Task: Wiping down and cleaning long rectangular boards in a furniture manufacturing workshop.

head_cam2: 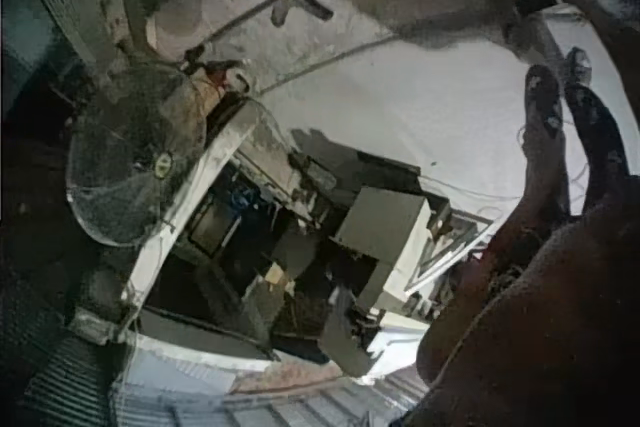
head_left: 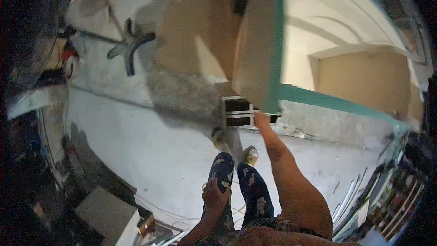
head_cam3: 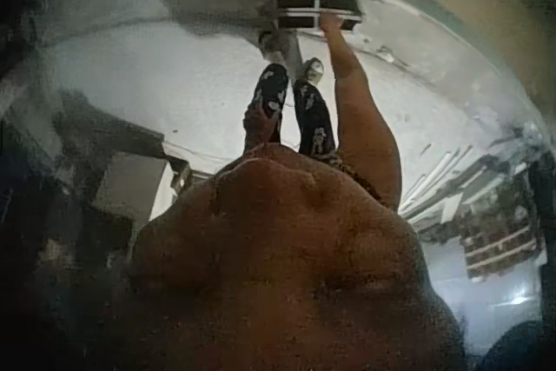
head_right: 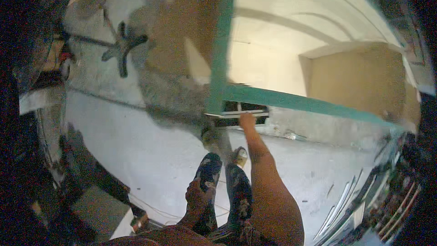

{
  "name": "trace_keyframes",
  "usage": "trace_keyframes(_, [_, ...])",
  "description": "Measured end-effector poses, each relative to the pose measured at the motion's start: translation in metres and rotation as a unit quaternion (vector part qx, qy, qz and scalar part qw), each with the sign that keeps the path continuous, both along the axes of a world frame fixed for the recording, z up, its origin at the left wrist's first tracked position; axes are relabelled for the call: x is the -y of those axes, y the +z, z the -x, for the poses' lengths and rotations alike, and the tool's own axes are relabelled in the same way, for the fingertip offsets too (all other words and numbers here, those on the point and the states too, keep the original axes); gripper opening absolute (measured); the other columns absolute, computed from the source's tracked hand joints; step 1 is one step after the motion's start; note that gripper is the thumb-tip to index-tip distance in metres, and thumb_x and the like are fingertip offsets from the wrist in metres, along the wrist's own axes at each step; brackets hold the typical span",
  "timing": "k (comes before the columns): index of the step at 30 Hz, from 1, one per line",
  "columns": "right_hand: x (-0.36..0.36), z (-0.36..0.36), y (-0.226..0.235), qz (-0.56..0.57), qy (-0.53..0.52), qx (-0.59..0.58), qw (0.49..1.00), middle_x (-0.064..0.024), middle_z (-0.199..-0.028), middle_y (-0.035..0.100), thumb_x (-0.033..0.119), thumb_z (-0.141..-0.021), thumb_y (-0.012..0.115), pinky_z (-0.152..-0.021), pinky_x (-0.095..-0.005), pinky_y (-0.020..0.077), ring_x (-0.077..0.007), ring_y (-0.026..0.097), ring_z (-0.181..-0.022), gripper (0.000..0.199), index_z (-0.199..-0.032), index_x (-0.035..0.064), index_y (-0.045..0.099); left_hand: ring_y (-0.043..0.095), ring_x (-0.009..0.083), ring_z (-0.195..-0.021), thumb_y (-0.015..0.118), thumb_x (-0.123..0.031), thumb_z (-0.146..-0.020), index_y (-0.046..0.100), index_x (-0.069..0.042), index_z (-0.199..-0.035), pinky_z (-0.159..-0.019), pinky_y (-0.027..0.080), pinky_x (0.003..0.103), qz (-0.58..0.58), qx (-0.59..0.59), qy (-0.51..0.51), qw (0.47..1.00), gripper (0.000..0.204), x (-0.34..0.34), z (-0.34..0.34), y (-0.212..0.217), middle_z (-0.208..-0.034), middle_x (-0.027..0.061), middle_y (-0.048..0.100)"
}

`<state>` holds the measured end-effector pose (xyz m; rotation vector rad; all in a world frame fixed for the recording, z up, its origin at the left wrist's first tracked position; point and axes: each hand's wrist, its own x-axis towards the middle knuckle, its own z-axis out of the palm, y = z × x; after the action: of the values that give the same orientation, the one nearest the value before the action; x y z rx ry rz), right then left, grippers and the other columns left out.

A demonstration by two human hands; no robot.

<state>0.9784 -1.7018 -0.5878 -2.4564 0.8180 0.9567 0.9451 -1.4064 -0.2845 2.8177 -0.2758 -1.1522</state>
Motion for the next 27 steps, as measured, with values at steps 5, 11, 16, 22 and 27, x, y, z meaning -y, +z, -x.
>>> trace_keyframes(5, [-0.057, 0.04, 0.033, -0.097, -0.126, 0.121, 0.98, -0.0186, -0.101, 0.059, 0.023, -0.077, 0.058, -0.079, -0.049, 0.0464, -0.0366, 0.057, -0.092, 0.032, -0.105, 0.0062, 0.059, 0.053, 0.0372, -0.103, 0.068, -0.04, -0.07, 0.051, -0.001, -0.116, -0.084, 0.045, 0.046, -0.01, -0.032, -0.006, 0.999, 0.063, 0.006, 0.007, 0.003, -0.113, 0.02, 0.054])
trace_keyframes(11, [-0.113, 0.149, 0.109, -0.181, -0.213, 0.111, 0.954, -0.0183, -0.098, 0.062, 0.028, -0.078, 0.062, -0.077, -0.0388, 0.044, -0.029, 0.058, -0.088, 0.038, -0.105, 0.0014, 0.06, 0.049, 0.038, -0.11, 0.065, -0.043, -0.073, 0.038, -0.003, -0.131, -0.091, 0.043, 0.045, -0.014, -0.13, -0.082, 0.988, 0.076, 0.024, 0.019, 0.024, -0.123, 0.0226, 0.045])
trace_keyframes(16, [-0.093, 0.256, 0.22, -0.37, -0.402, 0.239, 0.803, -0.0167, -0.094, 0.064, 0.031, -0.079, 0.058, -0.077, -0.0419, 0.0461, -0.0329, 0.061, -0.089, 0.03, -0.099, 0.0081, 0.064, 0.055, 0.0405, -0.099, 0.063, -0.039, -0.074, 0.054, -0.003, -0.115, -0.086, 0.046, 0.045, 0.03, 0.029, -0.128, 0.991, 0.055, -0.074, 0.049, 0.052, -0.104, 0.0247, 0.056])
trace_keyframes(22, [-0.038, 0.407, 0.287, -0.088, -0.206, 0.14, 0.965, -0.0162, -0.073, 0.063, 0.025, -0.075, 0.051, -0.064, -0.0461, 0.0484, -0.034, 0.06, -0.067, 0.024, -0.068, 0.0042, 0.061, 0.057, 0.0396, -0.093, 0.062, -0.037, -0.074, 0.059, -0.003, -0.106, -0.083, 0.047, 0.045, 0.089, -0.004, -0.332, 0.939, 0.047, -0.067, 0.011, 0.054, -0.096, 0.024, 0.057])
trace_keyframes(27, [-0.042, 0.42, 0.363, -0.013, -0.039, 0.046, 0.998, -0.0161, -0.076, 0.065, 0.011, -0.064, 0.065, -0.066, -0.0384, 0.0532, -0.0315, 0.064, -0.073, 0.009, -0.068, 0.0039, 0.066, 0.059, 0.0388, -0.088, 0.062, -0.036, -0.073, 0.062, -0.003, -0.099, -0.081, 0.048, 0.045, 0.065, -0.044, -0.433, 0.898, 0.042, -0.063, -0.008, 0.055, -0.088, 0.0233, 0.059])
